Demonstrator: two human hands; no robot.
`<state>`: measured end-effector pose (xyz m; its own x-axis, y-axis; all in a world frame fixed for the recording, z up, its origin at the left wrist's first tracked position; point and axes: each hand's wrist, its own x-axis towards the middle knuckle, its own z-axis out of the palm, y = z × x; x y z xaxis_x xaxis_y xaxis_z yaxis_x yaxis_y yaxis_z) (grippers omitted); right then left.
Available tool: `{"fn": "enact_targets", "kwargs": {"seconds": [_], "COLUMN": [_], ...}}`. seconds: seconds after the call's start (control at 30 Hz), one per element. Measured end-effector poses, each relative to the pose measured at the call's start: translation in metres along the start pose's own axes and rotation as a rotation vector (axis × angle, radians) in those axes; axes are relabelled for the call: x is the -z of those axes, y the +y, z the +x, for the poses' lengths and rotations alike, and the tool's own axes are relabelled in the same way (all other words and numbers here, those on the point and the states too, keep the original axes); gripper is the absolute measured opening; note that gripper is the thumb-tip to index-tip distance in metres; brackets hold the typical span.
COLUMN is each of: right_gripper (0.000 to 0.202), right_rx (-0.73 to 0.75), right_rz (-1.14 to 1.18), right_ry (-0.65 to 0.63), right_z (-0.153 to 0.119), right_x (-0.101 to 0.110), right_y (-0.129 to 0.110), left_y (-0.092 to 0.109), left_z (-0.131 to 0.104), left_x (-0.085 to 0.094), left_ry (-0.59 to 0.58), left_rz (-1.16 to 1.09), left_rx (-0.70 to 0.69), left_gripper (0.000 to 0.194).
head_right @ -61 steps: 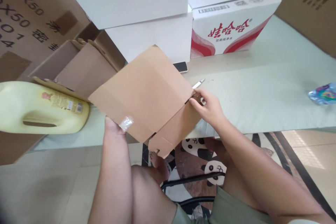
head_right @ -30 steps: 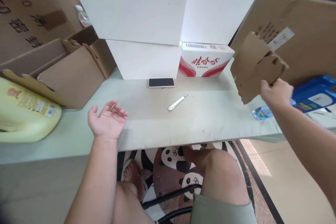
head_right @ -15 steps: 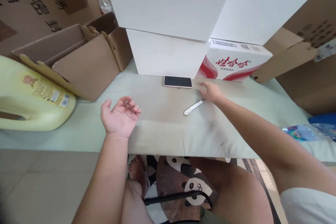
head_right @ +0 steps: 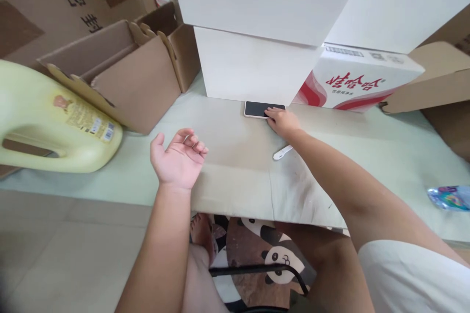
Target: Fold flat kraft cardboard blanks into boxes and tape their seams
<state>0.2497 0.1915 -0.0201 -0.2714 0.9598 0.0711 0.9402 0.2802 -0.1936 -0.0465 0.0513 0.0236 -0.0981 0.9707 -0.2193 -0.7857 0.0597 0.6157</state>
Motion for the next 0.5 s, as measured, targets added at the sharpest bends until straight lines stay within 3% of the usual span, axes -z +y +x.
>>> {"fn": "enact_targets", "kwargs": {"seconds": [0.2,0.33,0.5], "right_gripper": [0.053,0.053,0.046], "right_rx": [0.039,0.057,0.058], "right_rz": [0.031,0.089,0.129], "right_ry": [0.037,0.102,0.173], "right_z": [-0.006,-0.058,-0.129], "right_x": [0.005,0.006,-0.014], "right_y": [-0.008,-0.008,0.001], "left_y": [0.001,0.002,0.002], "left_z": [-0.001,-0.003,-0.005], "left_x": [-0.001,-0.001,-0.004], "left_ry": [0.017,0.004,0.023], "left_rz": [-0.021,-0.044,-0.075], "left_rx": [-0.001,-0.013,0.016], "left_gripper": [0.055,0.054,0.055]}}
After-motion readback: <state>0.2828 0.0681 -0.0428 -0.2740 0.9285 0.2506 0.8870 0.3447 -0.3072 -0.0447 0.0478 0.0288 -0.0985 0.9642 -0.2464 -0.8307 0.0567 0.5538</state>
